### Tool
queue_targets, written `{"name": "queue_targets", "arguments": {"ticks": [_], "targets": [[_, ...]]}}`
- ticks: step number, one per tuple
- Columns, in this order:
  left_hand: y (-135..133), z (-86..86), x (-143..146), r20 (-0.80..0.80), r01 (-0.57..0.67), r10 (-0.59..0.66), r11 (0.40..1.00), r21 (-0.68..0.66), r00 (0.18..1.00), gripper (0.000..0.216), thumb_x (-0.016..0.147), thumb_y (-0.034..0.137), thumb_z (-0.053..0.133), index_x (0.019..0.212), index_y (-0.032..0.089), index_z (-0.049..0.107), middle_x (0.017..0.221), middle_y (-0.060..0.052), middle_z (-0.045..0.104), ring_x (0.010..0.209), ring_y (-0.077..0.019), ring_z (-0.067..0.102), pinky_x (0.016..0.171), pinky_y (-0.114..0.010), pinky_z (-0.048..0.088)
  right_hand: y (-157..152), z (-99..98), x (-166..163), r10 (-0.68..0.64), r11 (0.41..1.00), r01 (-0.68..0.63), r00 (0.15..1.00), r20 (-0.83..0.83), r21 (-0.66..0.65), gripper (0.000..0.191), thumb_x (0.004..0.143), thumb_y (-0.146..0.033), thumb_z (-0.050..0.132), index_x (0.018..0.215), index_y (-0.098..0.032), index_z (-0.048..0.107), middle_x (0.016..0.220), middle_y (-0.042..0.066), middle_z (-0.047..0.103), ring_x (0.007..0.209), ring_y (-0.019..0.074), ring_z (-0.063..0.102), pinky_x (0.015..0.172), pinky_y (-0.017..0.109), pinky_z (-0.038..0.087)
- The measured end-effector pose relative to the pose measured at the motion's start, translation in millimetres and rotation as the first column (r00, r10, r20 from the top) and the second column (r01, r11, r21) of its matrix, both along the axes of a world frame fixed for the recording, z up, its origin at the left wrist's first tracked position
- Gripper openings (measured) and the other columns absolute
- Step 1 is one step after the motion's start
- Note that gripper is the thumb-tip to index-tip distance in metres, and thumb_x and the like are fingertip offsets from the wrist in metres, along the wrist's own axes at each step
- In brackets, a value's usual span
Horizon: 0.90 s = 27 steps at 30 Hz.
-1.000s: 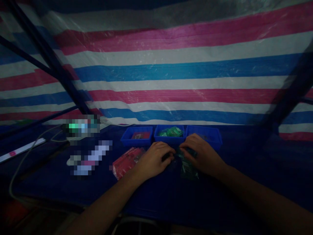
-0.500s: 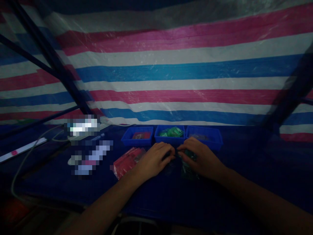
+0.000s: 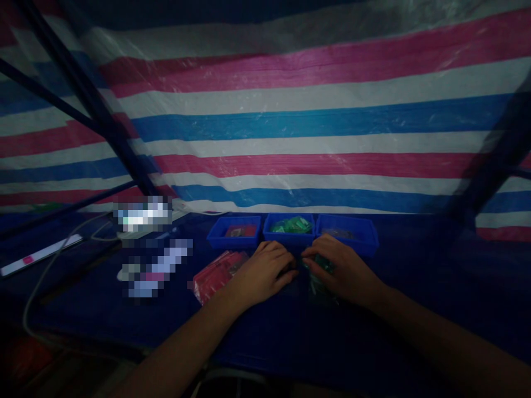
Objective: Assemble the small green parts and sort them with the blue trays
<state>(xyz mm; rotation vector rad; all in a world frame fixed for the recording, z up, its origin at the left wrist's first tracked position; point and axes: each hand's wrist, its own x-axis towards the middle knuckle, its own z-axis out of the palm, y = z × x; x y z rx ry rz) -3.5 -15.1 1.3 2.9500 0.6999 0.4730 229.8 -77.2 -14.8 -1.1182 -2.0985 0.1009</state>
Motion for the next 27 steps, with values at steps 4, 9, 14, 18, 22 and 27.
{"name": "queue_targets", "arguments": {"ticks": [4, 9, 14, 18, 22, 27], "targets": [[0, 4.3, -5, 0.044, 0.039, -0.036, 0.997, -0.067, 0.998, 0.020, 0.100, 0.035, 0.062, 0.096, 0.020, 0.074, 0.090, -0.005, 0.072, 0.101, -0.0237, 0.063, 0.100, -0.041, 0.041, 1, -0.9, 2, -0.002, 1.000, 0.002, 1.000, -0.002, -0.007, 0.012, 0.101, -0.027, 0.061, 0.109, -0.024, 0.070, 0.101, 0.008, 0.073, 0.098, 0.0248, 0.067, 0.087, 0.041, 0.054], [6, 12.0, -18, 0.078, 0.121, -0.110, 0.981, -0.154, 0.991, 0.024, 0.089, 0.041, 0.076, 0.105, 0.023, 0.079, 0.102, -0.006, 0.076, 0.108, -0.0248, 0.065, 0.105, -0.042, 0.040, 2, -0.8, 3, 0.004, 1.000, -0.004, 1.000, -0.014, -0.007, 0.012, 0.101, -0.025, 0.061, 0.109, -0.024, 0.070, 0.100, 0.007, 0.073, 0.097, 0.0243, 0.067, 0.087, 0.041, 0.054], [16, 11.2, -24, 0.050, 0.148, -0.141, 0.962, -0.227, 0.989, 0.022, 0.088, 0.037, 0.080, 0.109, 0.029, 0.080, 0.106, -0.003, 0.078, 0.118, -0.0247, 0.063, 0.107, -0.042, 0.040, 1, 0.5, 1, 0.011, 1.000, -0.011, 1.000, -0.010, -0.017, 0.012, 0.102, -0.025, 0.059, 0.108, -0.024, 0.070, 0.099, 0.007, 0.073, 0.095, 0.0238, 0.067, 0.085, 0.041, 0.054], [17, 7.3, -21, 0.089, 0.157, -0.138, 0.954, -0.255, 0.986, 0.016, 0.088, 0.029, 0.080, 0.104, 0.027, 0.080, 0.105, -0.003, 0.078, 0.114, -0.0229, 0.064, 0.106, -0.039, 0.043, 1, -0.7, 1, 0.010, 1.000, -0.010, 1.000, -0.005, -0.016, 0.012, 0.101, -0.026, 0.060, 0.108, -0.024, 0.070, 0.100, 0.007, 0.073, 0.096, 0.0239, 0.067, 0.085, 0.041, 0.054], [14, 7.9, -19, 0.152, 0.192, -0.156, 0.947, -0.259, 0.976, 0.013, 0.091, 0.023, 0.075, 0.105, 0.024, 0.076, 0.104, -0.004, 0.076, 0.109, -0.0216, 0.066, 0.104, -0.037, 0.045, 0, 0.2, 0, -0.001, 1.000, 0.001, 1.000, -0.024, -0.031, 0.012, 0.102, -0.027, 0.059, 0.107, -0.024, 0.070, 0.099, 0.007, 0.073, 0.096, 0.0237, 0.067, 0.086, 0.041, 0.054], [4, 14.1, -13, 0.326, 0.164, -0.079, 0.955, -0.245, 0.942, 0.013, 0.103, 0.025, 0.058, 0.110, 0.021, 0.068, 0.108, -0.006, 0.072, 0.104, -0.0186, 0.067, 0.095, -0.033, 0.050, -7, 2.9, -7, -0.007, 0.989, -0.016, 0.987, -0.158, -0.147, 0.019, 0.099, -0.035, 0.065, 0.115, -0.027, 0.069, 0.109, 0.006, 0.074, 0.101, 0.0234, 0.071, 0.090, 0.039, 0.055]]}}
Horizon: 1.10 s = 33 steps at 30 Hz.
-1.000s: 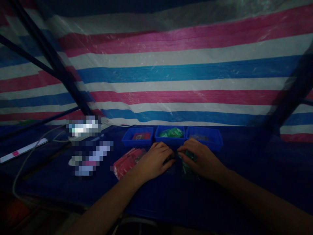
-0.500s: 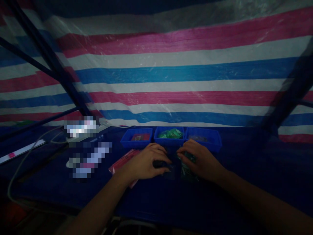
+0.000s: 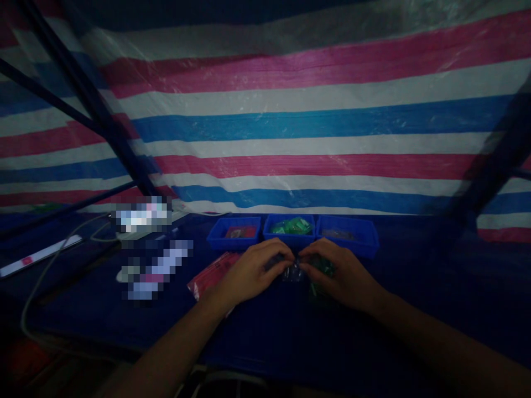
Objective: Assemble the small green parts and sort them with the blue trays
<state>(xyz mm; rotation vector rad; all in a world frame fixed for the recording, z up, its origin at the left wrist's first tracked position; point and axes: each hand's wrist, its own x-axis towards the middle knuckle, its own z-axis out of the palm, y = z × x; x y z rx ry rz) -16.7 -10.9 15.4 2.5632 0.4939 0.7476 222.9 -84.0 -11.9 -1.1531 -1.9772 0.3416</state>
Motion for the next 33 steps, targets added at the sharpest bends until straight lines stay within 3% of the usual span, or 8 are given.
{"name": "queue_targets", "arguments": {"ticks": [4, 12, 16, 22, 27, 33], "targets": [[-8, -0.1, 11, 0.133, 0.010, -0.012, 1.000, 0.019, 0.991, 0.014, 0.105, 0.027, 0.056, 0.109, 0.019, 0.067, 0.105, -0.007, 0.070, 0.099, -0.0176, 0.067, 0.090, -0.031, 0.053, 0, -3.3, -5, -0.032, 0.990, 0.006, 0.983, -0.181, -0.141, 0.030, 0.091, -0.046, 0.076, 0.113, -0.026, 0.069, 0.106, 0.005, 0.077, 0.096, 0.0235, 0.073, 0.089, 0.038, 0.059], [-10, -5.5, 19, 0.264, -0.066, 0.076, 0.997, -0.048, 0.962, 0.022, 0.097, 0.025, 0.066, 0.119, 0.020, 0.066, 0.112, -0.007, 0.072, 0.096, -0.0172, 0.071, 0.092, -0.032, 0.057, 8, -10.6, -1, -0.106, 0.977, 0.011, 0.894, -0.435, -0.215, 0.033, 0.086, -0.047, 0.080, 0.106, -0.022, 0.072, 0.104, 0.008, 0.078, 0.096, 0.0244, 0.076, 0.088, 0.040, 0.062], [-9, -6.4, 19, 0.237, -0.099, 0.122, 0.989, -0.106, 0.964, 0.019, 0.096, 0.023, 0.067, 0.114, 0.019, 0.067, 0.103, -0.004, 0.075, 0.090, -0.0165, 0.072, 0.087, -0.031, 0.058, 7, -9.6, 0, -0.120, 0.976, 0.028, 0.899, -0.421, -0.216, 0.034, 0.088, -0.050, 0.078, 0.106, -0.021, 0.073, 0.102, 0.010, 0.079, 0.094, 0.0259, 0.076, 0.085, 0.042, 0.063], [-11, -2.3, 18, 0.168, -0.115, 0.127, 0.990, -0.076, 0.978, 0.016, 0.092, 0.019, 0.065, 0.108, 0.019, 0.065, 0.101, -0.004, 0.074, 0.092, -0.0178, 0.071, 0.086, -0.031, 0.056, 4, -6.9, 0, -0.108, 0.966, 0.020, 0.937, -0.332, -0.259, 0.027, 0.091, -0.050, 0.074, 0.100, -0.024, 0.075, 0.099, 0.005, 0.078, 0.092, 0.0237, 0.074, 0.085, 0.037, 0.058], [-13, -1.8, 18, 0.194, -0.088, 0.107, 0.990, -0.106, 0.975, 0.028, 0.088, 0.015, 0.067, 0.115, 0.019, 0.060, 0.098, -0.002, 0.074, 0.088, -0.0161, 0.071, 0.086, -0.030, 0.055, 0, -0.1, -4, -0.081, 0.962, 0.001, 0.956, -0.282, -0.274, 0.025, 0.096, -0.048, 0.069, 0.095, -0.024, 0.073, 0.093, 0.002, 0.076, 0.088, 0.0207, 0.071, 0.083, 0.033, 0.054], [-13, -2.3, 17, 0.205, -0.178, 0.180, 0.984, -0.028, 0.962, 0.033, 0.098, 0.034, 0.065, 0.127, 0.020, 0.064, 0.101, -0.006, 0.070, 0.092, -0.0186, 0.066, 0.086, -0.033, 0.054, 1, 0.1, -3, -0.140, 0.982, 0.089, 0.933, -0.332, -0.164, 0.024, 0.095, -0.046, 0.070, 0.092, -0.022, 0.071, 0.088, 0.003, 0.074, 0.082, 0.0208, 0.070, 0.077, 0.033, 0.056]]}}
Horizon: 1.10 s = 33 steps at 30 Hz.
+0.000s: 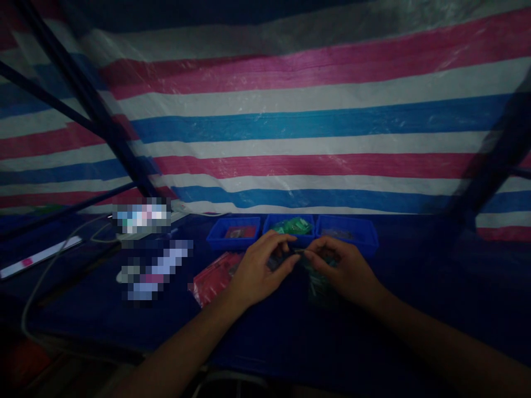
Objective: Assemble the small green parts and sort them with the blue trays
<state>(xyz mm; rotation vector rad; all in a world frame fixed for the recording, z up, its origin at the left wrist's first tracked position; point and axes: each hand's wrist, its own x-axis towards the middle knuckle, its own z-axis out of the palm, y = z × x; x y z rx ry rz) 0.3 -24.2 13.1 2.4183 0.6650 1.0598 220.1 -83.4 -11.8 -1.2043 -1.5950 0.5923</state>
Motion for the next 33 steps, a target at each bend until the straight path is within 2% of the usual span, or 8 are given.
{"name": "queue_targets", "arguments": {"ticks": [4, 7, 10, 13, 17, 22, 30, 33], "targets": [[-2, 3.4, -2, -0.038, 0.098, -0.103, 0.988, -0.116, 0.994, 0.040, 0.104, 0.041, 0.057, 0.140, 0.022, 0.061, 0.095, -0.004, 0.072, 0.081, -0.0159, 0.067, 0.076, -0.029, 0.054, 3, -1.2, 5, -0.073, 0.989, 0.065, 0.996, 0.056, 0.135, 0.016, 0.095, -0.041, 0.071, 0.095, -0.025, 0.072, 0.095, 0.005, 0.074, 0.088, 0.0234, 0.071, 0.082, 0.038, 0.057], [-4, 4.3, -1, -0.024, 0.168, -0.172, 0.978, -0.122, 0.985, 0.038, 0.104, 0.041, 0.055, 0.137, 0.022, 0.063, 0.116, -0.008, 0.073, 0.099, -0.0191, 0.069, 0.087, -0.032, 0.056, 3, -1.0, 6, -0.040, 0.962, -0.016, 0.980, 0.197, 0.272, 0.007, 0.095, -0.033, 0.071, 0.098, -0.028, 0.074, 0.102, 0.006, 0.073, 0.097, 0.0257, 0.070, 0.087, 0.043, 0.056], [-2, 2.9, 1, 0.011, 0.142, -0.141, 0.983, -0.115, 0.990, 0.032, 0.104, 0.039, 0.056, 0.126, 0.020, 0.069, 0.117, -0.010, 0.072, 0.104, -0.0211, 0.069, 0.093, -0.035, 0.055, 2, -0.2, 4, -0.050, 0.944, -0.055, 0.951, 0.306, 0.325, 0.010, 0.094, -0.029, 0.071, 0.103, -0.030, 0.076, 0.114, 0.007, 0.071, 0.109, 0.0281, 0.067, 0.093, 0.048, 0.055], [3, -0.5, 2, 0.049, 0.067, -0.060, 0.988, -0.142, 0.997, 0.021, 0.100, 0.033, 0.062, 0.113, 0.020, 0.072, 0.106, -0.007, 0.074, 0.093, -0.0191, 0.070, 0.087, -0.034, 0.056, 0, 0.8, 3, -0.063, 0.949, -0.054, 0.934, 0.352, 0.312, 0.011, 0.093, -0.031, 0.074, 0.103, -0.031, 0.076, 0.126, 0.008, 0.068, 0.120, 0.0304, 0.063, 0.099, 0.052, 0.053], [8, -6.3, 3, 0.063, 0.023, -0.011, 0.981, -0.193, 0.998, 0.010, 0.095, 0.020, 0.063, 0.103, 0.019, 0.069, 0.098, -0.004, 0.074, 0.088, -0.0168, 0.071, 0.082, -0.030, 0.056, -1, 2.7, 3, -0.073, 0.955, -0.017, 0.954, 0.291, 0.296, 0.006, 0.093, -0.034, 0.074, 0.096, -0.028, 0.074, 0.126, 0.008, 0.068, 0.119, 0.0296, 0.065, 0.099, 0.051, 0.053], [4, -8.6, 4, -0.005, 0.056, -0.058, 0.971, -0.235, 0.998, 0.037, 0.087, 0.014, 0.067, 0.121, 0.022, 0.055, 0.098, 0.000, 0.079, 0.079, -0.0154, 0.071, 0.074, -0.028, 0.053, -2, 3.0, -1, -0.040, 0.965, -0.015, 0.978, 0.203, 0.263, 0.022, 0.093, -0.037, 0.073, 0.113, -0.029, 0.072, 0.118, 0.008, 0.075, 0.111, 0.0283, 0.071, 0.099, 0.049, 0.056], [2, -4.5, 3, -0.031, -0.015, 0.009, 0.981, -0.192, 0.999, 0.037, 0.089, 0.020, 0.072, 0.121, 0.024, 0.054, 0.095, 0.002, 0.080, 0.081, -0.0165, 0.071, 0.075, -0.029, 0.051, 2, -4.1, 1, -0.019, 0.990, -0.010, 0.980, 0.197, 0.143, 0.017, 0.093, -0.038, 0.073, 0.107, -0.028, 0.075, 0.106, 0.004, 0.079, 0.096, 0.0251, 0.075, 0.089, 0.041, 0.060], [3, -3.9, 2, -0.005, -0.075, 0.075, 0.995, -0.072, 0.997, 0.028, 0.093, 0.030, 0.071, 0.117, 0.022, 0.060, 0.105, -0.003, 0.076, 0.093, -0.0195, 0.069, 0.083, -0.033, 0.053, 4, -6.6, 5, -0.069, 0.991, 0.050, 0.986, 0.153, 0.127, 0.016, 0.092, -0.038, 0.075, 0.103, -0.027, 0.075, 0.103, 0.005, 0.078, 0.096, 0.0254, 0.074, 0.090, 0.042, 0.058]]}}
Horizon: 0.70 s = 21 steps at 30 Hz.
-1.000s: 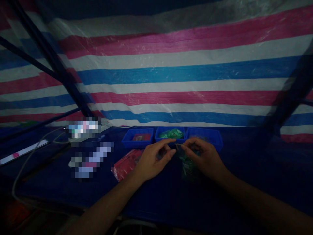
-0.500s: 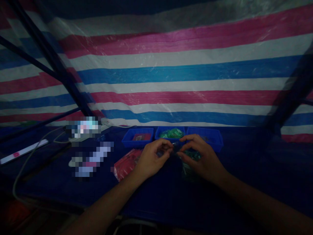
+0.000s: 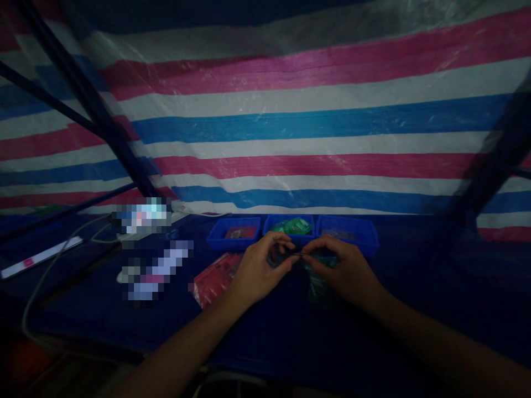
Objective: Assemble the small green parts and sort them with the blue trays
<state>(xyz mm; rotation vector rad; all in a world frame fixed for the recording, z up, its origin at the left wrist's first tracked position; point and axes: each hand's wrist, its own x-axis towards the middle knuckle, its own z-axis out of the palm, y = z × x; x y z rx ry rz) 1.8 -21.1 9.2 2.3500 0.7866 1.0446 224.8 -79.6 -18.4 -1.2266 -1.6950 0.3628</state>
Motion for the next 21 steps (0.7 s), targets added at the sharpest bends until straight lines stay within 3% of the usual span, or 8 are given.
{"name": "queue_targets", "arguments": {"ticks": [3, 5, 8, 10, 14, 18, 21], "targets": [[-1.0, 0.0, -1.3, -0.021, -0.019, 0.022, 0.994, 0.111, 1.000, 0.022, 0.100, 0.033, 0.062, 0.118, 0.021, 0.065, 0.102, -0.006, 0.072, 0.101, -0.0218, 0.066, 0.092, -0.037, 0.052, 1.5, -1.3, 3.2, -0.078, 0.997, 0.078, 0.996, -0.049, 0.012, 0.018, 0.091, -0.038, 0.076, 0.104, -0.025, 0.073, 0.099, 0.005, 0.077, 0.089, 0.0242, 0.072, 0.083, 0.040, 0.058], [-3.2, -0.4, -1.6, -0.053, 0.049, -0.045, 0.996, 0.070, 0.998, 0.032, 0.102, 0.034, 0.059, 0.132, 0.022, 0.062, 0.099, -0.004, 0.073, 0.095, -0.0201, 0.067, 0.091, -0.036, 0.054, 1.3, -0.9, 4.2, -0.132, 0.991, 0.133, 0.989, -0.062, 0.020, 0.018, 0.091, -0.037, 0.075, 0.105, -0.025, 0.073, 0.096, 0.005, 0.076, 0.083, 0.0229, 0.071, 0.075, 0.038, 0.058], [-6.2, -1.0, -0.8, -0.071, 0.174, -0.174, 0.985, -0.013, 0.982, 0.049, 0.101, 0.037, 0.062, 0.147, 0.025, 0.053, 0.114, -0.005, 0.074, 0.096, -0.0189, 0.070, 0.087, -0.033, 0.056, -0.9, 1.0, 2.6, -0.102, 0.993, 0.103, 0.995, -0.017, 0.053, 0.016, 0.093, -0.034, 0.073, 0.106, -0.026, 0.073, 0.096, 0.005, 0.075, 0.080, 0.0221, 0.070, 0.071, 0.037, 0.057], [-6.3, -0.9, 0.0, -0.051, 0.208, -0.209, 0.978, -0.022, 0.977, 0.046, 0.101, 0.039, 0.062, 0.144, 0.023, 0.057, 0.121, -0.007, 0.073, 0.101, -0.0199, 0.070, 0.088, -0.033, 0.057, -2.6, 2.0, 0.1, -0.018, 0.997, 0.015, 0.999, 0.045, 0.076, 0.015, 0.094, -0.032, 0.071, 0.108, -0.027, 0.073, 0.100, 0.005, 0.076, 0.082, 0.0219, 0.071, 0.074, 0.037, 0.058], [-1.2, -0.5, 0.9, 0.011, 0.159, -0.159, 0.986, -0.043, 0.987, 0.029, 0.102, 0.035, 0.061, 0.125, 0.021, 0.070, 0.114, -0.007, 0.076, 0.101, -0.0203, 0.072, 0.091, -0.034, 0.057, -5.1, 2.3, -3.5, 0.075, 0.994, -0.081, 0.993, 0.095, 0.067, 0.018, 0.096, -0.033, 0.069, 0.113, -0.028, 0.073, 0.112, 0.005, 0.078, 0.093, 0.0232, 0.074, 0.083, 0.038, 0.061], [2.8, -3.4, 2.2, 0.070, 0.089, -0.080, 0.987, -0.137, 0.994, 0.014, 0.097, 0.026, 0.066, 0.107, 0.020, 0.072, 0.103, -0.005, 0.077, 0.092, -0.0185, 0.074, 0.088, -0.032, 0.058, -4.5, 1.9, -2.2, 0.026, 0.998, -0.031, 0.995, 0.094, 0.056, 0.014, 0.096, -0.035, 0.069, 0.106, -0.027, 0.074, 0.100, 0.005, 0.078, 0.087, 0.0232, 0.074, 0.080, 0.038, 0.060], [1.8, -7.1, 3.3, 0.124, 0.143, -0.115, 0.958, -0.250, 0.986, 0.021, 0.095, 0.021, 0.067, 0.115, 0.020, 0.063, 0.104, -0.005, 0.077, 0.091, -0.0173, 0.075, 0.084, -0.030, 0.060, -1.3, 1.4, 0.0, -0.071, 0.995, 0.070, 0.997, 0.022, 0.067, 0.020, 0.095, -0.038, 0.071, 0.109, -0.025, 0.071, 0.090, 0.005, 0.073, 0.077, 0.0217, 0.070, 0.070, 0.036, 0.058]]}}
